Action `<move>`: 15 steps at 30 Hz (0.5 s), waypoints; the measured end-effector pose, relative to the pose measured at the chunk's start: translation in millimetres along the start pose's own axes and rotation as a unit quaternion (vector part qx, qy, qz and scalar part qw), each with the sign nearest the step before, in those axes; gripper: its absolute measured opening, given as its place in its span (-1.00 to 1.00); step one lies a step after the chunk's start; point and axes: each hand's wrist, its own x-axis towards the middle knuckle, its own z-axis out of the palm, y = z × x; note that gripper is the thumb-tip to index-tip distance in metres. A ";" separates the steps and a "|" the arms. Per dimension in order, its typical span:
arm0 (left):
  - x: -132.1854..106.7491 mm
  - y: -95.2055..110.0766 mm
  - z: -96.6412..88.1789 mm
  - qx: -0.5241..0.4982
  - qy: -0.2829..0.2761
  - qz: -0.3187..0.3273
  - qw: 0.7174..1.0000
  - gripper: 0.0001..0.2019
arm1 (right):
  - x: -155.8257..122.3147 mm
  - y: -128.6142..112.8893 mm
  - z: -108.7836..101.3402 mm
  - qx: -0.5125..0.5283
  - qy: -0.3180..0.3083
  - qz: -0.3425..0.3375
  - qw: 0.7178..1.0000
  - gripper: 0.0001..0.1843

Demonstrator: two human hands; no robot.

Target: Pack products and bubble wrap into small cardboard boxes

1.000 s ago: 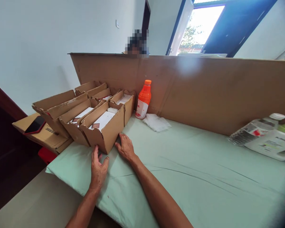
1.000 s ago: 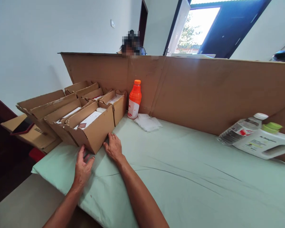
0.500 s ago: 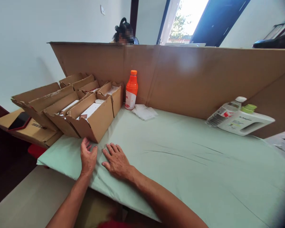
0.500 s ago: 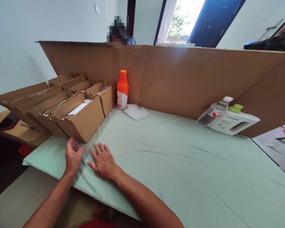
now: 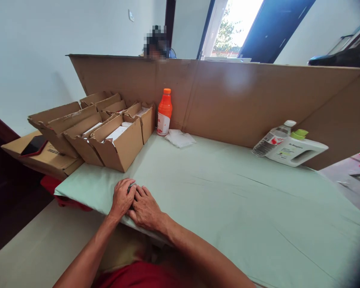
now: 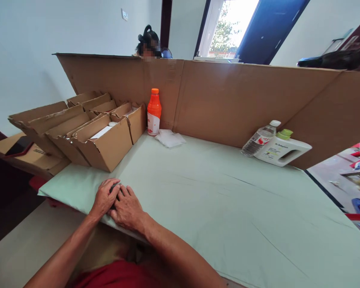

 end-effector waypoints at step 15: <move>-1.5 4.8 -1.2 0.036 -0.014 0.022 0.999 -0.74 | -3.3 -3.2 -1.2 0.020 0.000 0.018 1.000 -0.40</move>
